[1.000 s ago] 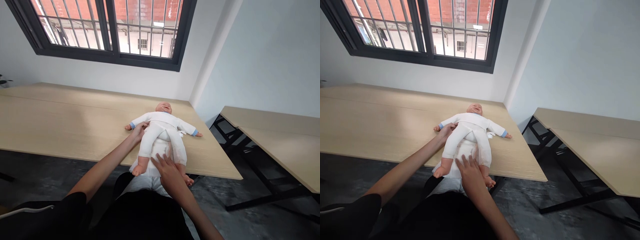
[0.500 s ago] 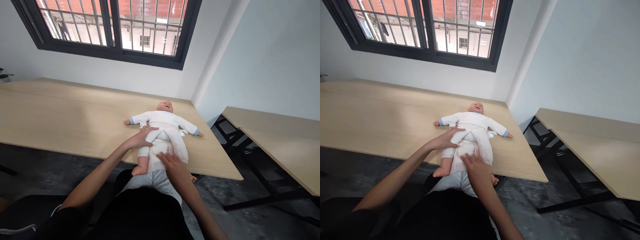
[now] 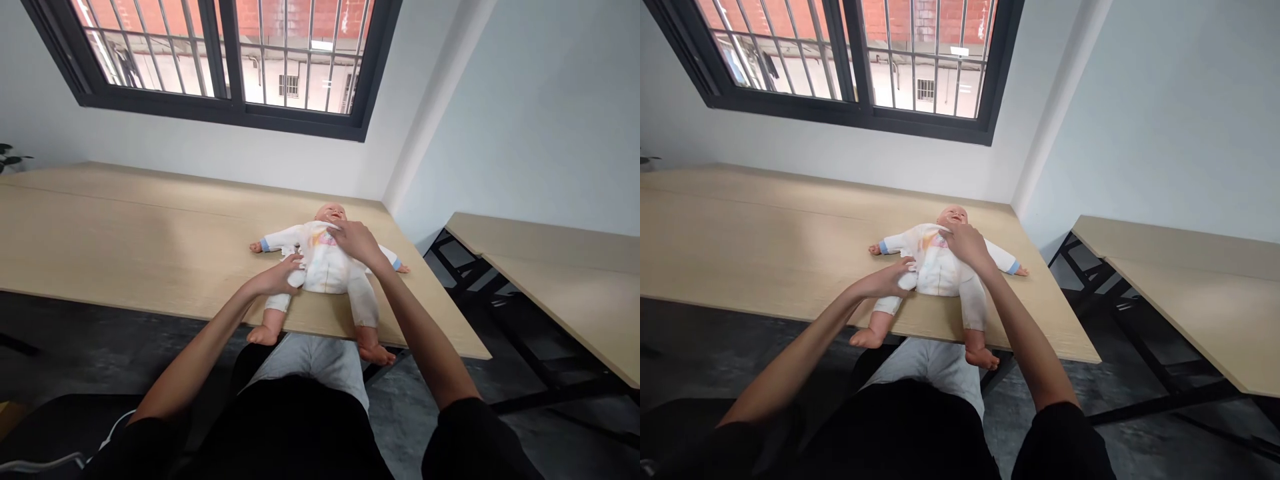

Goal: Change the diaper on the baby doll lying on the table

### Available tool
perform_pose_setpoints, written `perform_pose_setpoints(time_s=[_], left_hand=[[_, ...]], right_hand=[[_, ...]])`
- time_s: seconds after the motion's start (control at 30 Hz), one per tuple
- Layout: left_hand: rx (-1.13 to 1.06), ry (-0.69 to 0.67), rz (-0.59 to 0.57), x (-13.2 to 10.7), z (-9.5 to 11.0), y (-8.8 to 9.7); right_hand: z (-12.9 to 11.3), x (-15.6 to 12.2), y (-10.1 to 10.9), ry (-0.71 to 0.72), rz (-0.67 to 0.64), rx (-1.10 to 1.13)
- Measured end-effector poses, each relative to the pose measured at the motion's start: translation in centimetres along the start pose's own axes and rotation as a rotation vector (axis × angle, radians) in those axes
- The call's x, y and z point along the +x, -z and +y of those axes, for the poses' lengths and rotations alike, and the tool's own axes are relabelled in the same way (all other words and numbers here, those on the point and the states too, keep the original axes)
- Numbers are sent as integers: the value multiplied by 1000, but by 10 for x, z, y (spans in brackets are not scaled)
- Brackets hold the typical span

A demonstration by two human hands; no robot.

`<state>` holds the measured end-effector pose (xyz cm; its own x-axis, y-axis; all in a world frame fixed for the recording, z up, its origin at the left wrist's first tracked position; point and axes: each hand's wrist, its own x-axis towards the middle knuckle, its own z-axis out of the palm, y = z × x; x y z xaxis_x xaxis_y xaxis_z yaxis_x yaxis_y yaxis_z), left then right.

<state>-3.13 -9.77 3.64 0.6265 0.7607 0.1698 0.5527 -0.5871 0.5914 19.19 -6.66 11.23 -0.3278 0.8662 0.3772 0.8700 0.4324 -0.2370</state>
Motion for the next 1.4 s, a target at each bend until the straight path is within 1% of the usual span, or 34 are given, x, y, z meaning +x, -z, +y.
perform_pose_setpoints(time_s=[0.07,0.13,0.2,0.23,0.27,0.3,0.37,0.4,0.43,0.47,0.53,0.57,0.6,0.67,0.7,0.77,0.83,0.93,1.0,1.07,1.13,1.2,1.3,1.4], left_hand=[[-11,11,-18,-3,2,3],[-30,17,-13,-7,2,3],[-44,14,3,-10,2,-2],[-44,20,23,-11,3,-5],[-33,43,69,-11,5,-9],[-2,80,145,-11,8,-12],[117,143,337,-10,19,-18],[198,133,400,-9,26,-20],[283,82,412,-7,33,-21],[361,-1,366,-5,40,-22],[471,-186,177,4,50,-23],[504,-254,84,10,53,-23],[529,-299,12,17,54,-24],[559,-341,-67,32,51,-25],[566,-351,-84,40,49,-24],[557,-367,-89,55,42,-23],[519,-375,-90,68,36,-19],[449,-344,-138,86,29,-14],[416,-306,-176,97,26,-11],[397,-263,-185,106,25,-9],[380,-222,-178,112,25,-9],[361,-193,-172,116,26,-9],[343,-167,-170,116,25,-11],[328,-152,-161,115,25,-12]], right_hand=[[13,14,-13,-29,-79,64],[25,19,-25,-101,-169,136],[34,18,-32,-147,-210,219],[38,17,-35,-143,-211,261],[41,16,-37,-129,-207,293],[44,15,-39,-114,-200,311],[48,16,-42,-93,-184,315],[50,16,-45,-87,-168,311],[51,18,-49,-88,-138,307],[51,19,-53,-93,-96,311],[52,20,-62,-102,14,342],[52,20,-65,-107,77,360],[53,20,-68,-112,142,373],[58,17,-70,-140,256,371],[62,13,-69,-168,294,357],[75,3,-63,-244,299,304],[91,-12,-54,-319,248,238],[112,-42,-43,-404,196,165],[121,-61,-41,-443,180,140],[126,-76,-41,-470,125,137],[128,-84,-43,-475,53,163],[128,-87,-46,-460,36,216],[127,-85,-52,-435,131,273],[121,-81,-57,-371,157,287]])
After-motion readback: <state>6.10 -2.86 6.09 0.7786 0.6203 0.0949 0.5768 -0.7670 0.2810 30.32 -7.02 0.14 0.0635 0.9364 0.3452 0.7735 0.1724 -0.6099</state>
